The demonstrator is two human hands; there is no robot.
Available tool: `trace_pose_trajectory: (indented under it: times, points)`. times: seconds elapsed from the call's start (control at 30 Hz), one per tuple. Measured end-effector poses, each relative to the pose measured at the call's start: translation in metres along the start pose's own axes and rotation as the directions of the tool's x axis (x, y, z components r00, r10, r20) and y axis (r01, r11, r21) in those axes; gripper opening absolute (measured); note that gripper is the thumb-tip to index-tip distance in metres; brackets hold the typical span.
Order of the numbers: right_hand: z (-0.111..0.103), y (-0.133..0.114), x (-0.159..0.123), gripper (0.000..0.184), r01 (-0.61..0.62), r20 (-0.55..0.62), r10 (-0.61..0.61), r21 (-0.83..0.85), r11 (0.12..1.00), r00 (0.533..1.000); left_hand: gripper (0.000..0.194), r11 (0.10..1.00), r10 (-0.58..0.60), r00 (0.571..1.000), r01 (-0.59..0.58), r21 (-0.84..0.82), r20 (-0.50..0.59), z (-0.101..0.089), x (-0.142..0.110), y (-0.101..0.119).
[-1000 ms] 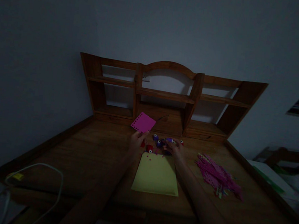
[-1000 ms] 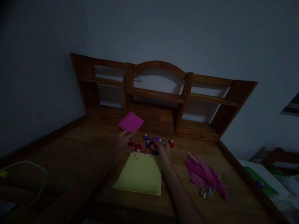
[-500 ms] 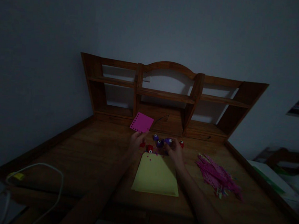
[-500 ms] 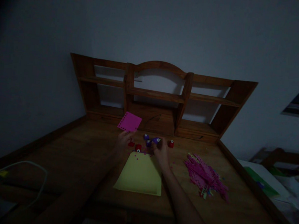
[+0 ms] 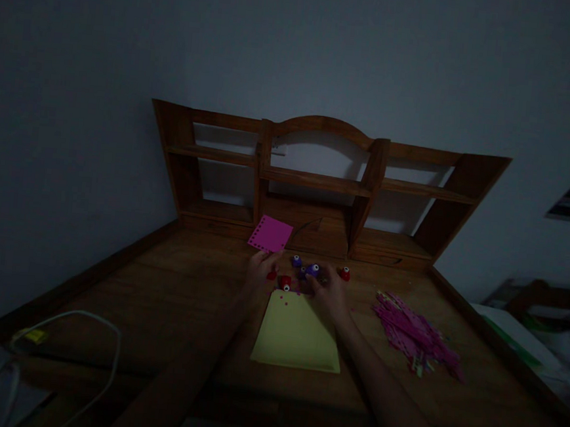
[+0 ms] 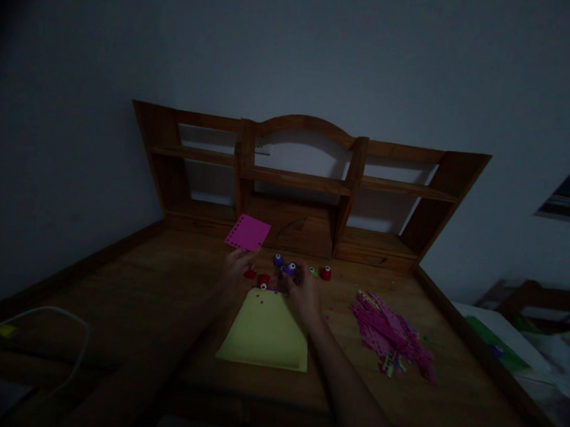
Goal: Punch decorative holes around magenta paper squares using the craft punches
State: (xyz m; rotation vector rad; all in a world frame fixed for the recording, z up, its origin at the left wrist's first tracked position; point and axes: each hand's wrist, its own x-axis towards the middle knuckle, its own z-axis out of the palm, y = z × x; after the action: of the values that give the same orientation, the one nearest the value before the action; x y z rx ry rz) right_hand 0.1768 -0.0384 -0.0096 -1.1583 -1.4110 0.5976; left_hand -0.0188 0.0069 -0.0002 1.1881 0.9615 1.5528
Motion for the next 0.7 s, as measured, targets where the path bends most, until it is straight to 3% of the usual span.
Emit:
trace_pose_trajectory:
  times: [0.23,0.7]
  points:
    - [-0.003,-0.006,-0.003,0.029,0.107,0.082,-0.09,-0.237,0.966,0.993,0.033,1.0,-0.006,1.0,0.006,0.019,-0.017,0.003,0.0,0.003]
    - [0.0,0.001,-0.003,0.034,0.205,0.087,-0.189,-0.269,0.941,0.978,0.035,0.998,0.011,1.0,-0.011,0.069,-0.008,-0.002,0.005,-0.007]
